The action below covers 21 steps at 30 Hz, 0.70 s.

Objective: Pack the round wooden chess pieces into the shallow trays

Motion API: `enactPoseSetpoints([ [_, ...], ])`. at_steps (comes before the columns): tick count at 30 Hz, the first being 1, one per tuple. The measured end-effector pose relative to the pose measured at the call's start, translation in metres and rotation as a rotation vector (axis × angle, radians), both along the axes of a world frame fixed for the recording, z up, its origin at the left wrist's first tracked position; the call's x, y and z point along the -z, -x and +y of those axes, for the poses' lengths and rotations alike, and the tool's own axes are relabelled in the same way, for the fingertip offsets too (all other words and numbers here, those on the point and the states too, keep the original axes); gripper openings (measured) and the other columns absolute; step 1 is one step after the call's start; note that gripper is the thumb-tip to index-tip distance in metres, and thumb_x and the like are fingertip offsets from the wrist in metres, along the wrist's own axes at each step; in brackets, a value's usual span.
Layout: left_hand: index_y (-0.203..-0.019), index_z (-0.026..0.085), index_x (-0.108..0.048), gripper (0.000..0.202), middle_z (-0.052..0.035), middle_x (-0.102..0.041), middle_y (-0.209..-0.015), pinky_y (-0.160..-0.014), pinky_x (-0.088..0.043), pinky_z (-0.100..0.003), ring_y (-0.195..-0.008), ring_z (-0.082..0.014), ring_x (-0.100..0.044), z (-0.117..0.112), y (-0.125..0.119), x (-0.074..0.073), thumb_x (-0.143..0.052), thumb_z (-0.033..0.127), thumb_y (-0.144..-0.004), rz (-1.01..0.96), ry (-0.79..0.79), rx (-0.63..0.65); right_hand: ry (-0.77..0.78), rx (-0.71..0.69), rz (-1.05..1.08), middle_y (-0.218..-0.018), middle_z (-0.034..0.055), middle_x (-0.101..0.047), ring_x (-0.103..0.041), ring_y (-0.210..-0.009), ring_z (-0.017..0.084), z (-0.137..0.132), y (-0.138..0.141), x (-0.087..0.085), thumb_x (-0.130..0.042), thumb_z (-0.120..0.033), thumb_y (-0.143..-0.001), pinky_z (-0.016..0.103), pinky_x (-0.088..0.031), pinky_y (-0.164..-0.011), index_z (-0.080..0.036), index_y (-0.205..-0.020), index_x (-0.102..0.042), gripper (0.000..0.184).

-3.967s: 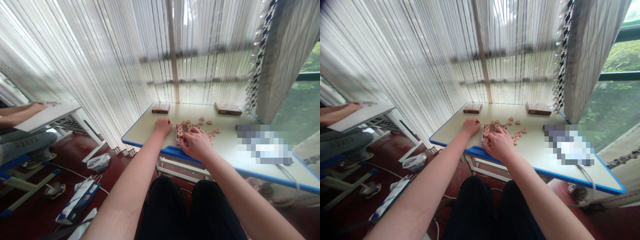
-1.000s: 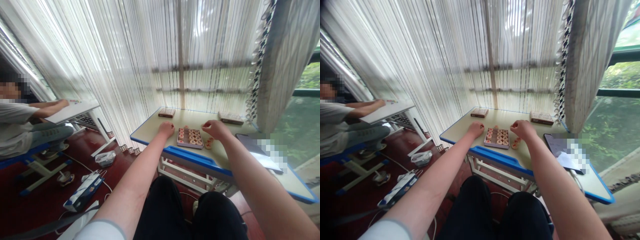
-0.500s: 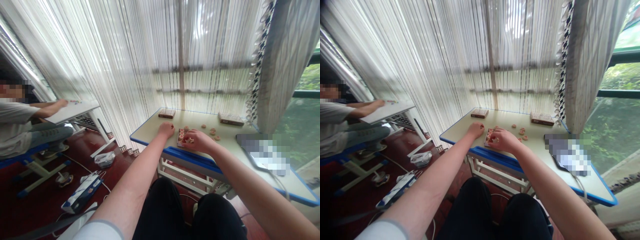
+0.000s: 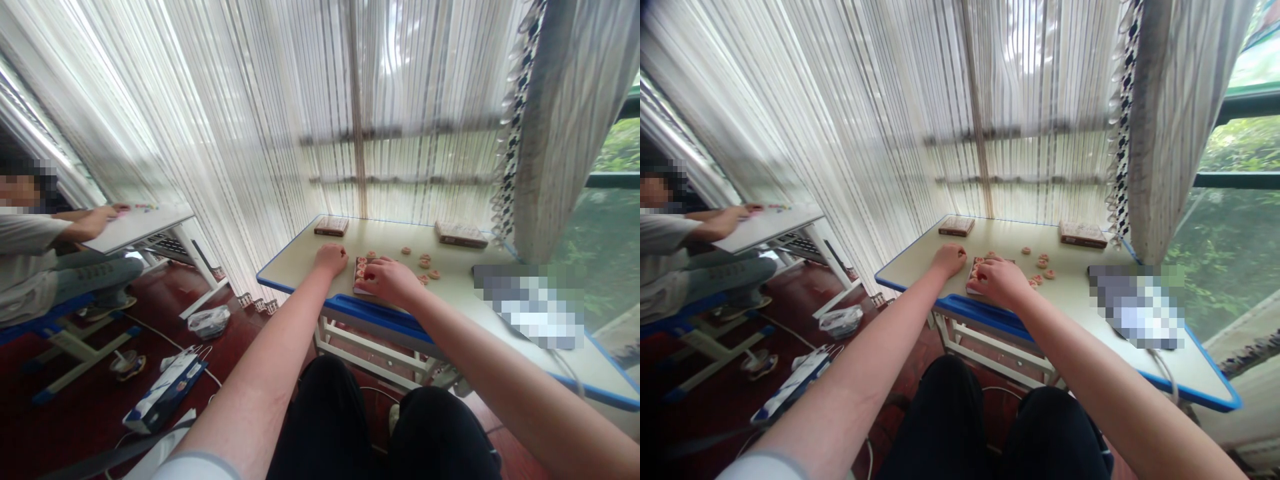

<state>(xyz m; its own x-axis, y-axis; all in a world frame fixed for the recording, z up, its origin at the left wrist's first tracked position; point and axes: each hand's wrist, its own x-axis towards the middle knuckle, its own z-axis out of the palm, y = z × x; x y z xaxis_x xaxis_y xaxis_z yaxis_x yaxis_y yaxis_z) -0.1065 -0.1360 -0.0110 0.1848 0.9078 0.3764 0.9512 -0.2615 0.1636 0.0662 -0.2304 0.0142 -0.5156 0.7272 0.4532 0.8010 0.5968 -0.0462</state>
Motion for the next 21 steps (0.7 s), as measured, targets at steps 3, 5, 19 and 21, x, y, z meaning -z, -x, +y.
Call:
enactPoseSetpoints([
  [3, -0.090, 0.019, -0.067, 0.026, -0.0088, -0.064, -0.097, -0.087, -0.042, -0.032, -0.095, -0.0219, -0.056, 0.000, -0.001, 0.000, -0.046, 0.030, -0.079, -0.004, -0.007, -0.002, 0.017, 0.014, -0.001, -0.081, 0.0055, -0.065, -0.054, -0.085, 0.021, 0.001, 0.002, 0.001, -0.054, -0.049, -0.079, 0.030, -0.041, -0.074, -0.022, -0.073, -0.062, 0.029],
  [5, -0.090, 0.018, -0.068, 0.026, -0.0088, -0.064, -0.097, -0.087, -0.042, -0.032, -0.095, -0.0218, -0.056, -0.001, -0.001, -0.001, -0.046, 0.030, -0.079, -0.005, -0.012, -0.008, 0.026, 0.008, 0.004, -0.082, 0.0053, -0.065, -0.054, -0.085, 0.021, 0.000, 0.003, 0.001, -0.054, -0.049, -0.078, 0.030, -0.041, -0.074, -0.022, -0.073, -0.062, 0.028],
  [19, -0.090, 0.019, -0.068, 0.027, -0.0080, -0.064, -0.097, -0.086, -0.042, -0.031, -0.094, -0.0211, -0.055, 0.000, 0.000, 0.000, -0.046, 0.030, -0.079, 0.006, -0.008, -0.014, 0.024, 0.156, 0.071, -0.091, 0.0052, -0.065, -0.054, -0.085, 0.021, 0.005, -0.007, -0.005, -0.048, -0.040, -0.080, 0.029, -0.040, -0.070, -0.024, -0.090, -0.064, 0.024],
  [21, -0.090, 0.019, -0.068, 0.027, -0.0080, -0.064, -0.098, -0.086, -0.042, -0.031, -0.095, -0.0214, -0.055, -0.001, 0.000, 0.000, -0.046, 0.029, -0.079, 0.005, 0.000, -0.015, 0.044, 0.351, 0.163, -0.091, 0.0060, -0.065, -0.055, -0.086, 0.022, 0.014, -0.017, -0.006, -0.045, -0.040, -0.081, 0.030, -0.040, -0.070, -0.023, -0.098, -0.062, 0.029],
])
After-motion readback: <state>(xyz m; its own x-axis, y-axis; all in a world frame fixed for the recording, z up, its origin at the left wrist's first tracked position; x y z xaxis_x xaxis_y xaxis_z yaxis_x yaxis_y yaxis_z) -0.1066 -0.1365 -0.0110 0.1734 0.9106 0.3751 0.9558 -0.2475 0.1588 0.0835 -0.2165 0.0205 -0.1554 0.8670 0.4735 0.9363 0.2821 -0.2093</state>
